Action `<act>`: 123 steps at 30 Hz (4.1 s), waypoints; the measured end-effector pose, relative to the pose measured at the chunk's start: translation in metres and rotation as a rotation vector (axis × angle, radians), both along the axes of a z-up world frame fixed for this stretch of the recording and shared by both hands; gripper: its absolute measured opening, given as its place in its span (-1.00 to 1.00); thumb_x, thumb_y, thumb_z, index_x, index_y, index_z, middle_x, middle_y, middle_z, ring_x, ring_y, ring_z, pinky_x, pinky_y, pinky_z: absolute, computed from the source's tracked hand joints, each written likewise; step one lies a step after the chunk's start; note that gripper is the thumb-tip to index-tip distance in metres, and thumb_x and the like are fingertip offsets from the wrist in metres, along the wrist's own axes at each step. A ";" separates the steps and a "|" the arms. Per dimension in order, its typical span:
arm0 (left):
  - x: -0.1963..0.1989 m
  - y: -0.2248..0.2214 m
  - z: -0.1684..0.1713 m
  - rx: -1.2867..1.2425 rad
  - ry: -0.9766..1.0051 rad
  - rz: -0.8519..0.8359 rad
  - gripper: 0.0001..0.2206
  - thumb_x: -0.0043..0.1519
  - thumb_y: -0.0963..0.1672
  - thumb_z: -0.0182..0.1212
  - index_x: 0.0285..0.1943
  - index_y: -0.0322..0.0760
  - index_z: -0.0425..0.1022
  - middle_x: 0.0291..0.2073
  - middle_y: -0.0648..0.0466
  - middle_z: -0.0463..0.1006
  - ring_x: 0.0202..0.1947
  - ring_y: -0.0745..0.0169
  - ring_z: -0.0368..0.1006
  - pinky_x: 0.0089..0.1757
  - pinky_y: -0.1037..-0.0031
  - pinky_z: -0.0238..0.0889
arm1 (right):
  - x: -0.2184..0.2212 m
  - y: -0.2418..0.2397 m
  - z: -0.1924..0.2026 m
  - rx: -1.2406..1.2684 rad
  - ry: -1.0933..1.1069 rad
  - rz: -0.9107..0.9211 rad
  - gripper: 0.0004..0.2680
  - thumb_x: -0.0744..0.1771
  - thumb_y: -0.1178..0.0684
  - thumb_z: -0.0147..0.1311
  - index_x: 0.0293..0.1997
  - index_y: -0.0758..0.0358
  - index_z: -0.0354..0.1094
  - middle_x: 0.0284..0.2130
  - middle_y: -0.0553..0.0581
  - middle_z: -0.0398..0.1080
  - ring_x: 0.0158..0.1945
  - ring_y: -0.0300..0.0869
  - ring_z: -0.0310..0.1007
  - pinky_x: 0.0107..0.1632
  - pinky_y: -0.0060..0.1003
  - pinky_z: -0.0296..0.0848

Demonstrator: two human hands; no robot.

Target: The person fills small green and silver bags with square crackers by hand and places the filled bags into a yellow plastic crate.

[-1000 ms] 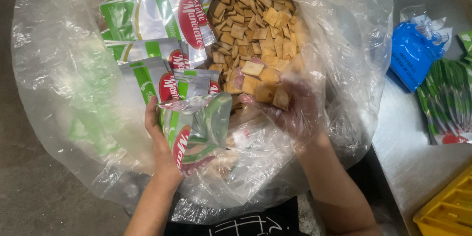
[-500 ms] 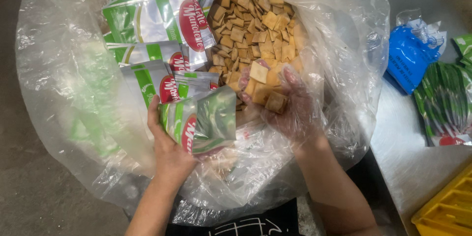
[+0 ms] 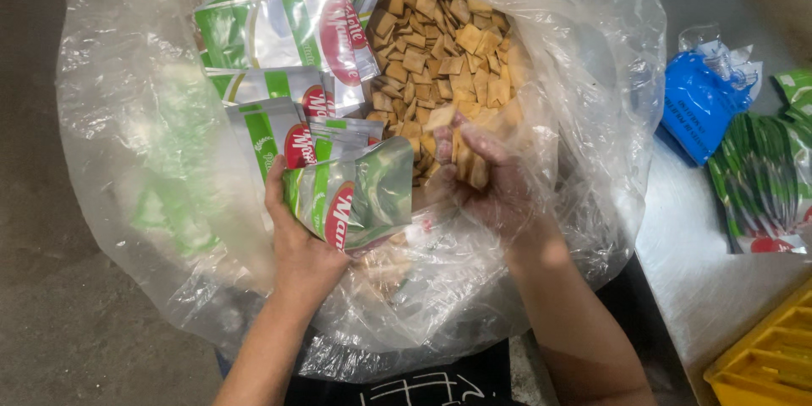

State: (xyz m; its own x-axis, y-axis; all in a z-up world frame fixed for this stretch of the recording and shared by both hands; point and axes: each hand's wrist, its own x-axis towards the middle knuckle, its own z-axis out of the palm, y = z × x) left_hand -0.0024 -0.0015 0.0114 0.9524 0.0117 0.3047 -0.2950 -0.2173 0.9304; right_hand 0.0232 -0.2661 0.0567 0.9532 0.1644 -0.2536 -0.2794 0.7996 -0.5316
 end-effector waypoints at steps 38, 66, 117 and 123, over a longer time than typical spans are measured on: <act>0.001 -0.012 0.026 0.216 -0.050 0.073 0.18 -0.15 -0.05 0.72 0.53 -0.48 -0.18 0.33 -0.38 0.20 0.31 -0.30 0.28 0.23 0.12 0.25 | 0.003 0.052 0.077 0.053 -0.335 -0.121 -0.83 0.50 0.08 -0.01 0.20 0.24 0.14 0.00 0.27 0.30 0.11 -0.03 0.44 0.18 -0.20 0.59; -0.002 -0.003 0.003 0.002 -0.030 0.036 0.22 -0.13 -0.06 0.70 0.57 -0.44 -0.29 0.33 -0.38 0.25 0.29 -0.21 0.38 0.23 0.22 0.30 | 0.041 0.033 0.003 -2.133 -0.744 0.468 -0.52 0.26 -0.11 0.26 0.30 0.15 0.27 0.12 0.36 0.33 0.18 0.26 0.32 0.22 0.15 0.32; -0.001 -0.002 -0.004 0.098 -0.081 0.043 0.24 -0.14 0.00 0.71 0.56 -0.46 -0.27 0.45 -0.32 0.08 0.38 -0.23 0.27 0.29 0.16 0.24 | 0.042 0.007 0.022 -0.215 0.107 -0.209 -0.68 0.46 -0.08 -0.25 0.27 0.32 0.19 0.01 0.19 0.39 0.05 0.03 0.46 0.02 0.08 0.53; 0.000 -0.002 -0.002 0.109 -0.115 0.052 0.23 -0.15 0.00 0.71 0.55 -0.47 -0.25 0.44 -0.33 0.08 0.37 -0.24 0.28 0.28 0.18 0.24 | 0.042 0.010 0.029 0.091 0.398 -0.334 -0.65 0.46 -0.08 -0.12 0.30 0.39 0.08 0.04 0.28 0.31 0.06 0.04 0.46 0.15 0.21 0.49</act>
State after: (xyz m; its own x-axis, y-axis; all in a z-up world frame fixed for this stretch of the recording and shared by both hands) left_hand -0.0029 -0.0039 0.0091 0.9100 0.0212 0.4141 -0.3841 -0.3330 0.8611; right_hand 0.0652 -0.2565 0.0861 0.7905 -0.0933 -0.6053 -0.1677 0.9176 -0.3605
